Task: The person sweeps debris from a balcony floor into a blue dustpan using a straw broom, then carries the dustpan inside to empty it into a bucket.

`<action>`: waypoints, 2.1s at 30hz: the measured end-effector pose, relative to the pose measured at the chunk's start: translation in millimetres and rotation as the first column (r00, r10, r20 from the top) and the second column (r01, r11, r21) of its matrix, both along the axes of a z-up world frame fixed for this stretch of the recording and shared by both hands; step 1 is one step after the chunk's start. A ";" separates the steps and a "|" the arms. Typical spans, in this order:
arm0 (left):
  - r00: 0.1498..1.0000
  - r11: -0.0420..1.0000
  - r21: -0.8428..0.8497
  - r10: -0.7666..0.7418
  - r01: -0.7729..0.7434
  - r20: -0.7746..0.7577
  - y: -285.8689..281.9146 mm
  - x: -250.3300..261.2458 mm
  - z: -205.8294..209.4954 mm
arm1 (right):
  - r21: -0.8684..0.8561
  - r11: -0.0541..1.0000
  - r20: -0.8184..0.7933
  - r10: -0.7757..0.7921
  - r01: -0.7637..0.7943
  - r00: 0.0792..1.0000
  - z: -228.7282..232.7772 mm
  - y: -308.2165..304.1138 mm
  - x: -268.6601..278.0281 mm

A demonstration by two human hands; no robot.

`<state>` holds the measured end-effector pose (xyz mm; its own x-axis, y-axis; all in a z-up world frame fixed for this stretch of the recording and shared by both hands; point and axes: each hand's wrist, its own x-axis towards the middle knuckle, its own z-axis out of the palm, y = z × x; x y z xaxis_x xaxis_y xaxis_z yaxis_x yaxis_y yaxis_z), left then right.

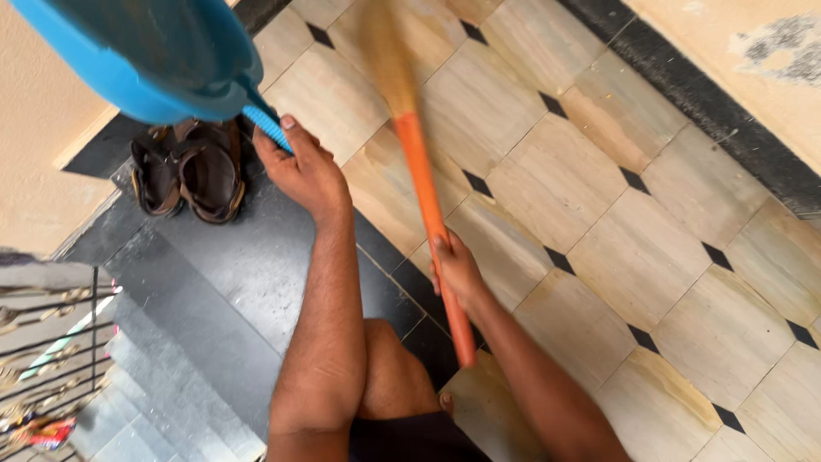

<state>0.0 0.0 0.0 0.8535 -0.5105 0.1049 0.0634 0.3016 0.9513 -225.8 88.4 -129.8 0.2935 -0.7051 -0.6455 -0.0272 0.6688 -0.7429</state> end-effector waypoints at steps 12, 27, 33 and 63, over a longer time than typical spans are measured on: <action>0.942 0.972 0.163 -0.208 0.169 0.264 -11.4 -38.5 5.4 | -0.360 0.925 -0.415 -0.040 -0.124 0.909 -80.9 -82.1 -95.1; 0.901 0.919 0.284 -0.347 0.273 0.260 -48.6 -78.2 -17.5 | 0.031 0.862 -0.863 0.278 -0.506 0.422 -20.8 -36.4 -75.8; 0.906 0.850 0.367 -0.421 0.378 0.042 -45.9 -78.7 -11.8 | -0.308 0.910 -0.840 -0.123 -0.277 0.528 -64.4 -31.9 -240.4; 0.595 0.432 0.430 -0.701 0.793 -0.394 -61.3 -130.6 -91.7 | -0.272 0.870 -0.843 -0.421 -0.411 -0.335 101.8 45.3 -520.5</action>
<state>-130.6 -61.3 -91.7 0.0893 -0.8781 -0.4700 0.1522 -0.4543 0.8777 -746.3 133.7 -28.0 -0.3560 -0.9021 0.2439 -0.8956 0.4039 0.1863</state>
